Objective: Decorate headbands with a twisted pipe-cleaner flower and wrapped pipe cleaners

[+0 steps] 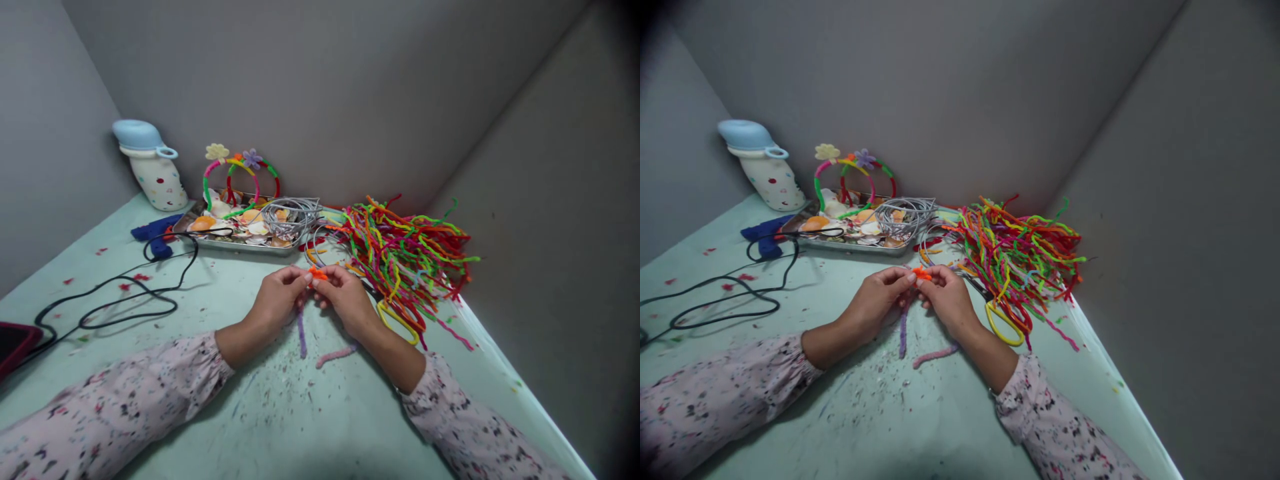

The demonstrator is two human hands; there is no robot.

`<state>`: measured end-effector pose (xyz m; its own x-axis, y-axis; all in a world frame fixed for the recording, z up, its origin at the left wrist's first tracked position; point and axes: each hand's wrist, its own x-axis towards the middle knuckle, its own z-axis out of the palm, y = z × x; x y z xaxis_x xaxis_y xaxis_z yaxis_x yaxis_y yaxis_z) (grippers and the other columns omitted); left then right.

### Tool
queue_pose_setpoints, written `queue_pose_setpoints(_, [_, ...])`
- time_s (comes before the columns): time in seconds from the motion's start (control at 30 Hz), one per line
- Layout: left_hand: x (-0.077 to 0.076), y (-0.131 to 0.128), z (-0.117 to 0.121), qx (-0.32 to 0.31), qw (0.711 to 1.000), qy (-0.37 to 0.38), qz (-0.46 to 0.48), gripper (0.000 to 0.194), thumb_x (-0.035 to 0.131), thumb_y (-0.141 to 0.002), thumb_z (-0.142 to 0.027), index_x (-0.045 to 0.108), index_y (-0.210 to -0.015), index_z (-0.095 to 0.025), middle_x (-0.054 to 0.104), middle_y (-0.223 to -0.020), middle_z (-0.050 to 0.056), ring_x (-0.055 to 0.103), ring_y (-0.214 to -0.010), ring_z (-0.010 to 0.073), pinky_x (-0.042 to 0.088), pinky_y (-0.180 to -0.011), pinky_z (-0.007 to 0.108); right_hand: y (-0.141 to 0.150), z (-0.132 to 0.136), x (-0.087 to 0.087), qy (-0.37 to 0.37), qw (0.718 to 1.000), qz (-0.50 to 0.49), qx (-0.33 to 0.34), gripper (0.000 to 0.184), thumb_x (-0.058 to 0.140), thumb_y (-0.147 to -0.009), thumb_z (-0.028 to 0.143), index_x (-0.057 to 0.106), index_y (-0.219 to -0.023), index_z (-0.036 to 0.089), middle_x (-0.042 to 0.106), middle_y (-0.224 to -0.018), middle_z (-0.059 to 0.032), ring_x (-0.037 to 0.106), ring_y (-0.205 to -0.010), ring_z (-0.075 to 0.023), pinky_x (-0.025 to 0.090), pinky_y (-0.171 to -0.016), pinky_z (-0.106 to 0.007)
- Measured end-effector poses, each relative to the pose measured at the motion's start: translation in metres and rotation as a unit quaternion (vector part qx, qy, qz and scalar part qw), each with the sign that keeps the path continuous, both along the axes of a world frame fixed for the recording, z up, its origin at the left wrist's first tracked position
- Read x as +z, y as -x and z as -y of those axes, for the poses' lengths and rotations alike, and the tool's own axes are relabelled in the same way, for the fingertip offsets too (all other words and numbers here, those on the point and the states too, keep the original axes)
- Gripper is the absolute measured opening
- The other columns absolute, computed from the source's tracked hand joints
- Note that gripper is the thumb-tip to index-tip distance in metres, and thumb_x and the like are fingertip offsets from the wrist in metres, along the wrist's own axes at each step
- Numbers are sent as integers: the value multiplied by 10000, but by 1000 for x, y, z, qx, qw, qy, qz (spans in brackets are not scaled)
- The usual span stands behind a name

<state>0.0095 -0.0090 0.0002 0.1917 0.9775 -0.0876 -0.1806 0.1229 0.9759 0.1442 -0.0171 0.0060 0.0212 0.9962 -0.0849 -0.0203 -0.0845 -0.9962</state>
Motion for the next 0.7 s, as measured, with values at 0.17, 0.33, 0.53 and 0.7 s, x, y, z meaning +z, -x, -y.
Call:
queue_pose_setpoints(0.17, [7,-1,1,7,995,-41,-87,198,632,-752,-316,603,-819,-132,585,-616,2,482,-480,90,349,-458,211,0,3,4,8,999,-31,23,206,647,-707,236,601,-892,160,643,-663,11,595,-581,-85,461,-498,-170])
queue_pose_setpoints(0.33, [14,-5,-3,22,977,-110,-179,162,580,-778,-304,615,-806,-149,612,-654,3,515,-528,111,380,-498,225,-5,5,11,-23,1000,-10,8,216,642,-733,327,615,-867,159,664,-703,-15,625,-613,-114,478,-492,-190])
queue_pose_setpoints(0.53, [9,-9,-10,3,934,-224,-277,149,492,-827,-236,618,-854,-161,658,-807,35,576,-713,151,419,-649,256,-11,-3,3,-33,999,9,-20,235,634,-762,380,639,-821,153,650,-621,-5,550,-488,-79,422,-453,-181])
queue_pose_setpoints(0.7, [10,-6,-12,-15,907,-274,-320,143,477,-840,-223,607,-839,-163,637,-803,34,551,-732,154,404,-683,272,-12,-8,-6,3,995,-99,9,239,675,-726,384,654,-770,150,606,-584,14,499,-474,-59,367,-442,-169])
